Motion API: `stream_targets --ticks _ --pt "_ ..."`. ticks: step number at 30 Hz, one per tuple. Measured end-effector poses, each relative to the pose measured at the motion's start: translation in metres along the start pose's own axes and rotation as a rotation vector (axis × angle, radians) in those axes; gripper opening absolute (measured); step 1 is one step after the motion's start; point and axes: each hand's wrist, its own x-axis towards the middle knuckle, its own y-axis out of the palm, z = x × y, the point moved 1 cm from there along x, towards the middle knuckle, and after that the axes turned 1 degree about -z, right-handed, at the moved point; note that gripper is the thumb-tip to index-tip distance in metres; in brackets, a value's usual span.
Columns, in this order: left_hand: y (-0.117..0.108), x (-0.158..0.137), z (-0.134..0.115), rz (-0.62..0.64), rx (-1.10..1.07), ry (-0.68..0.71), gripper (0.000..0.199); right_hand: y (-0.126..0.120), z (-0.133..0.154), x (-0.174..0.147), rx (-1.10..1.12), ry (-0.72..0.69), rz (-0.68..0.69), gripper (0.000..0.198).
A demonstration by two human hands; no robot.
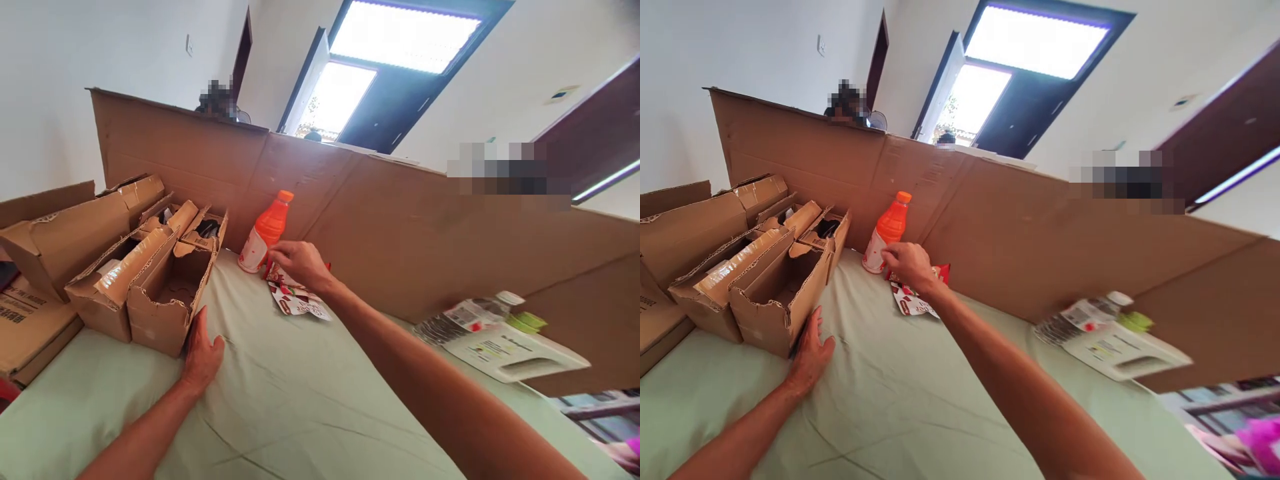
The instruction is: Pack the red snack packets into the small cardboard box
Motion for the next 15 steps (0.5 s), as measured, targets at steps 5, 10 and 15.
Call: stream_targets --ticks 5,10,15 --pt "0.003 -0.003 0.005 0.000 0.003 -0.034 0.075 -0.005 0.081 0.082 -0.035 -0.335 0.019 0.045" --pt "0.008 -0.004 0.008 -0.004 0.004 -0.052 0.076 0.016 0.119 0.141 -0.206 -0.389 0.267 0.026" --pt "0.010 -0.006 0.007 0.003 0.020 -0.044 0.074 0.047 0.122 0.163 -0.278 -0.391 0.344 0.028"
